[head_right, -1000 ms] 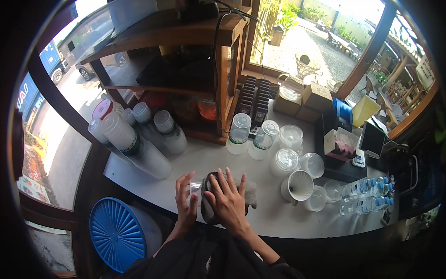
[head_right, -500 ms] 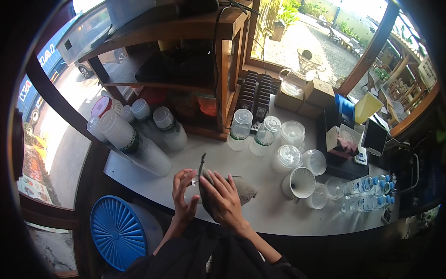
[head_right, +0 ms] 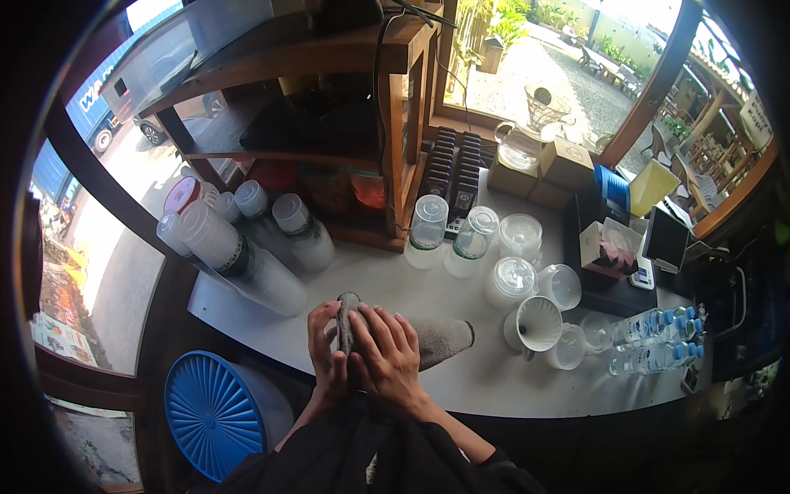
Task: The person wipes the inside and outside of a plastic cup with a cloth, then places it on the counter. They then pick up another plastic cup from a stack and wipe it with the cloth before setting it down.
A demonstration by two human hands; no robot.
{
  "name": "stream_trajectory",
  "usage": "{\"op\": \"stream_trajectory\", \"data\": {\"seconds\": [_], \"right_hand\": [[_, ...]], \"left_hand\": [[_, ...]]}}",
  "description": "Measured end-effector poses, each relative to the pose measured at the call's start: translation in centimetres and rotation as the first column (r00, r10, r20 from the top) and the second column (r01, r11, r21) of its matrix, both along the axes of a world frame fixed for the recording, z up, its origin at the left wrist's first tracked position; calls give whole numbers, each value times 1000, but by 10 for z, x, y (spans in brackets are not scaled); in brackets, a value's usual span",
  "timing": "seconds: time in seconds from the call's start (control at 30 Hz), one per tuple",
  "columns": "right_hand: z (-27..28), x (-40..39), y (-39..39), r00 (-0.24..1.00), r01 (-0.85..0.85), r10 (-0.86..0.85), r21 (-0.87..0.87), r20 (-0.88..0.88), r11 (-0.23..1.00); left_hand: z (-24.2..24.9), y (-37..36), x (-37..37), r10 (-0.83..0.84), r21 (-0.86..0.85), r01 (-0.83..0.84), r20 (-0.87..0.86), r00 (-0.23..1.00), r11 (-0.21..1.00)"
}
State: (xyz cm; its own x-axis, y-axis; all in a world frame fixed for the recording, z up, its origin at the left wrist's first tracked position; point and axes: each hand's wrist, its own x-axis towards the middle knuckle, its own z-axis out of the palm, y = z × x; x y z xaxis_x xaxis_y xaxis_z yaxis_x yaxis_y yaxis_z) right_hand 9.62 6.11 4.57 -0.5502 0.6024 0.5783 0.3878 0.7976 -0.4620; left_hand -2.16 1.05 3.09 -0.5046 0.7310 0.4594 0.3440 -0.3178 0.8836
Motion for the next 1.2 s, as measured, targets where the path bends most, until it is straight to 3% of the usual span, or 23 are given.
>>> {"op": "stream_trajectory", "data": {"seconds": [0.07, 0.17, 0.23, 0.3, 0.4, 0.5, 0.53, 0.57, 0.63, 0.7, 0.77, 0.83, 0.87, 0.9, 0.97, 1.03, 1.13, 1.2], "right_hand": [[-20, 2, 4, 999, -38, 37, 117, 15, 992], [-24, 14, 7, 996, 14, -15, 19, 89, 1000], [-16, 12, 11, 998, -2, 12, -140, 67, 990], [-6, 10, 13, 996, -50, 75, -348, 57, 936], [8, 0, 10, 997, -72, 77, -200, 16, 977], [1, 0, 6, 996, -88, 88, -46, 13, 995], [-9, 4, 5, 994, -91, 89, 32, 61, 995], [-18, 8, 5, 990, -99, 87, 111, 109, 989], [-21, 18, 7, 997, -60, 61, -11, 39, 998], [-28, 28, 22, 1000, 22, -24, -186, -6, 982], [-30, 36, 37, 999, -30, 13, -611, -32, 791], [-21, 32, 40, 985, -173, 125, -720, -119, 672], [-25, 27, 38, 977, -213, 141, -628, -162, 749], [-13, 23, 36, 975, -217, 132, -664, -177, 715], [-1, 16, 25, 976, -196, 97, -583, -196, 789], [-6, 6, 16, 972, -140, 64, -338, -227, 931], [-19, 3, 12, 980, -3, 11, 42, -199, 999], [-39, 13, 18, 982, 26, -38, -64, -184, 998]], "left_hand": [[2, -1, -8, 46, -1, -46, -11, 999, 999], [1, -5, -13, 41, -125, -36, 36, 999, 992], [2, -4, -9, -24, -155, 23, -6, 1000, 988], [8, -2, -2, -68, -197, 35, -164, 984, 980], [7, 1, -3, -114, -106, 116, 28, 993, 988], [11, 1, -13, -28, -87, 25, -38, 999, 996], [4, 2, -13, -12, -122, 43, 243, 970, 992], [5, 3, -15, -2, -112, 28, 223, 975, 993], [7, 4, -21, 19, -91, -2, 182, 983, 996], [18, 3, -19, -2, -49, 3, 25, 1000, 999], [25, 0, -19, -136, -74, 123, -204, 970, 990], [21, 3, -11, -234, -83, 221, -233, 944, 972], [24, 4, -13, -260, -93, 244, -264, 929, 965], [27, 6, -16, -286, -104, 267, -295, 912, 958], [26, 11, -24, -292, -90, 278, -307, 906, 956], [26, 12, -26, -261, -71, 251, -275, 925, 965], [30, 12, -25, -156, -24, 155, -113, 981, 988], [36, 10, -29, -141, 5, 143, -140, 980, 990]]}}
